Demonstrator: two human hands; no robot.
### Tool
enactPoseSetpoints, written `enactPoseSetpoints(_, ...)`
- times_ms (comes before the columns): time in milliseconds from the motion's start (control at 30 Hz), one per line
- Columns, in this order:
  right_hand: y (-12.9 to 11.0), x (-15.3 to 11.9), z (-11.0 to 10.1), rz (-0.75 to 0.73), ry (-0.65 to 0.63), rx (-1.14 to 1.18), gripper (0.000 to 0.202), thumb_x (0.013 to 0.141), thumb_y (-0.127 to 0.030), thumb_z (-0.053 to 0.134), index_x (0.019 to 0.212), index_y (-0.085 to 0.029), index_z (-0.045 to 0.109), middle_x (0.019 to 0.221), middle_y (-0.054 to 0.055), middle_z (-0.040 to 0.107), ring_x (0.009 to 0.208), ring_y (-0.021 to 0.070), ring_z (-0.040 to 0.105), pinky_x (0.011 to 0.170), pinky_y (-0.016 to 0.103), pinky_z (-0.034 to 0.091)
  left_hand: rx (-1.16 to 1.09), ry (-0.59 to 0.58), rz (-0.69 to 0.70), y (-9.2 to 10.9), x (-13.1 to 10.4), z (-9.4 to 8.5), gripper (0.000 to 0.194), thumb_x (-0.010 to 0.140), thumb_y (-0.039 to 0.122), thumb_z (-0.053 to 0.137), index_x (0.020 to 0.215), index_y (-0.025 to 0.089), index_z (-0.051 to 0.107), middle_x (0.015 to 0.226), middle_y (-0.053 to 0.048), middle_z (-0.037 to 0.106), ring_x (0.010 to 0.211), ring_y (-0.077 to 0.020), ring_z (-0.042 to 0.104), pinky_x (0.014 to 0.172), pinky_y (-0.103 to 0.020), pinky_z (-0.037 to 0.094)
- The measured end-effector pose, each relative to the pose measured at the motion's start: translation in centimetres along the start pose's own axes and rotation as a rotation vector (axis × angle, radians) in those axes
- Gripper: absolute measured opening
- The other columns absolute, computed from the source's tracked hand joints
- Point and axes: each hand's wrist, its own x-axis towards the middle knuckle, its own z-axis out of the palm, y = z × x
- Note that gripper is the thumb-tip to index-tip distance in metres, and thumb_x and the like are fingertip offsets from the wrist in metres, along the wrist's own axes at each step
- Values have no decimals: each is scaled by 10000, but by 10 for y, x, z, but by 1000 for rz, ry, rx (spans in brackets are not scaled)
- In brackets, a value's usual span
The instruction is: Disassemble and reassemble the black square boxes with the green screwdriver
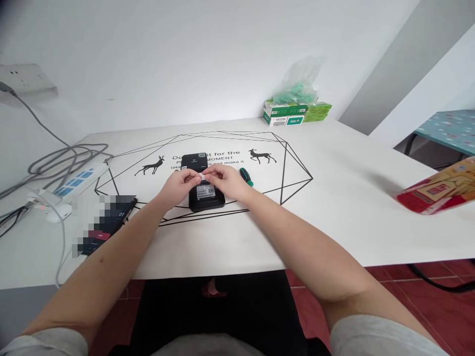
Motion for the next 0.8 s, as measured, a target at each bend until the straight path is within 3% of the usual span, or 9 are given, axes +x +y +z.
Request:
enactPoseSetpoints(167, -11, -2, 5, 163, -18, 340, 396, 735, -471, 942, 926, -194, 733, 755, 3, 743, 689, 126, 672, 698, 298, 587, -12, 27, 77, 6, -5, 7, 176, 999, 360, 627, 938, 224, 719, 926, -15, 772, 847, -205, 681, 816, -348, 556)
enactPoseSetpoints(333, -11, -2, 3, 264, -82, 437, 462, 655, -434, 1002, 906, -184, 706, 760, 12, 759, 694, 125, 694, 671, 279, 586, 165, 62, 198, 6, -6, 9, 131, 999, 267, 626, 934, 233, 734, 966, -31, 760, 899, -217, 669, 836, -351, 554)
enactPoseSetpoints(467, -5, 2, 0, 183, -64, 302, 386, 719, -386, 938, 970, -191, 719, 759, -10, 732, 666, 117, 647, 699, 295, 565, 219, 63, 232, 4, -6, 7, 158, 1017, 269, 609, 997, 234, 762, 1011, -42, 762, 939, -225, 684, 849, -355, 550)
enactPoseSetpoints(600, 4, 4, -11, 86, -6, -2, 202, 851, -361, 763, 968, -199, 734, 823, 5, 720, 715, 145, 642, 789, 352, 551, 304, 120, 175, 0, -5, 0, 205, 1035, 280, 547, 1012, 225, 744, 1005, -55, 749, 952, -238, 686, 847, -366, 549)
enactPoseSetpoints(800, 7, 4, -22, 38, -132, -367, 94, 898, -276, 617, 885, -215, 687, 894, 31, 706, 816, 188, 624, 827, 374, 526, 553, 73, 157, -9, -4, -10, 200, 1011, 226, 511, 946, 216, 700, 978, -77, 734, 941, -266, 681, 835, -400, 534)
